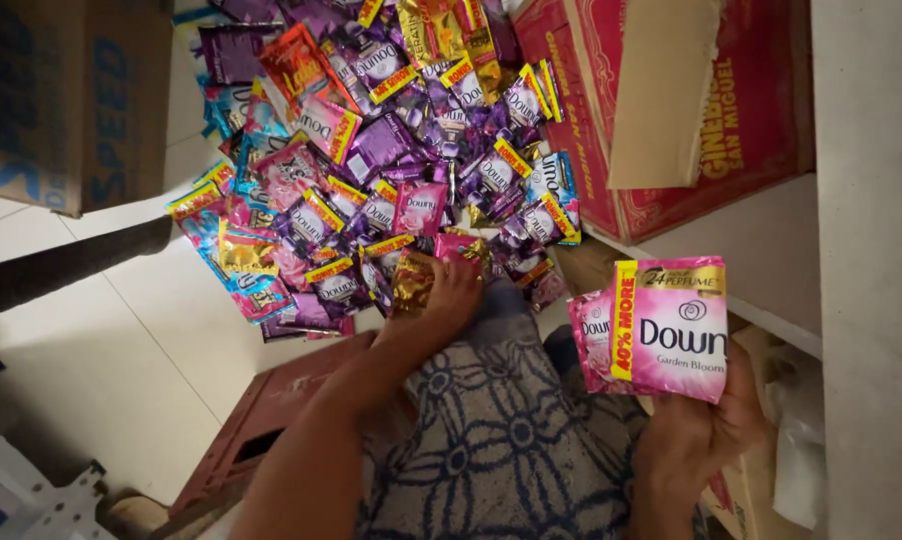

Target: Sorting through and organizing sachets of detergent and fabric softener on a floor and placing them onto shelves.

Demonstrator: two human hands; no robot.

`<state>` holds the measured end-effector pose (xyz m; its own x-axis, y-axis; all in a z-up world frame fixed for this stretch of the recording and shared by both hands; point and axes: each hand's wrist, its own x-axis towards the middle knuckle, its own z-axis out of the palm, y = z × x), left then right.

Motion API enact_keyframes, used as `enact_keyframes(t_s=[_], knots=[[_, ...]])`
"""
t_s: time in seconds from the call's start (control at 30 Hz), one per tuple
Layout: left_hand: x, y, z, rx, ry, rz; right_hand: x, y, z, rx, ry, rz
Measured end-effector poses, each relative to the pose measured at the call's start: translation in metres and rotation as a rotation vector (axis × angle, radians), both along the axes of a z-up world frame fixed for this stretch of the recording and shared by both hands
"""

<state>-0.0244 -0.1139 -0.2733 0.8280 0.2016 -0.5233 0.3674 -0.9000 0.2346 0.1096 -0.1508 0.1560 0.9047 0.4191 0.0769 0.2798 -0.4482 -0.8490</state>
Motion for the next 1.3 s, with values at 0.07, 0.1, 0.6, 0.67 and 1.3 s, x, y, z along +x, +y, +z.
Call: enact_keyframes(t_s=[0.07,0.1,0.6,0.67,1.3], knots=[[0.013,0.026,0.020,0.068,-0.116,0.117,0.002,0.001,-0.001,-0.007,-0.006,0.001],[0.017,0.038,0.031,0.141,-0.233,0.232,0.001,0.000,-0.001,-0.011,-0.013,-0.001],[-0.051,0.137,0.014,-1.418,-0.857,1.086,0.010,-0.010,0.000,0.104,0.203,-0.021],[-0.060,0.146,0.018,-1.547,-0.788,1.193,0.008,-0.008,-0.003,0.107,0.193,-0.005],[0.018,0.140,0.129,0.037,-0.508,0.807,0.015,-0.032,-0.029,0.162,-0.156,-0.062]])
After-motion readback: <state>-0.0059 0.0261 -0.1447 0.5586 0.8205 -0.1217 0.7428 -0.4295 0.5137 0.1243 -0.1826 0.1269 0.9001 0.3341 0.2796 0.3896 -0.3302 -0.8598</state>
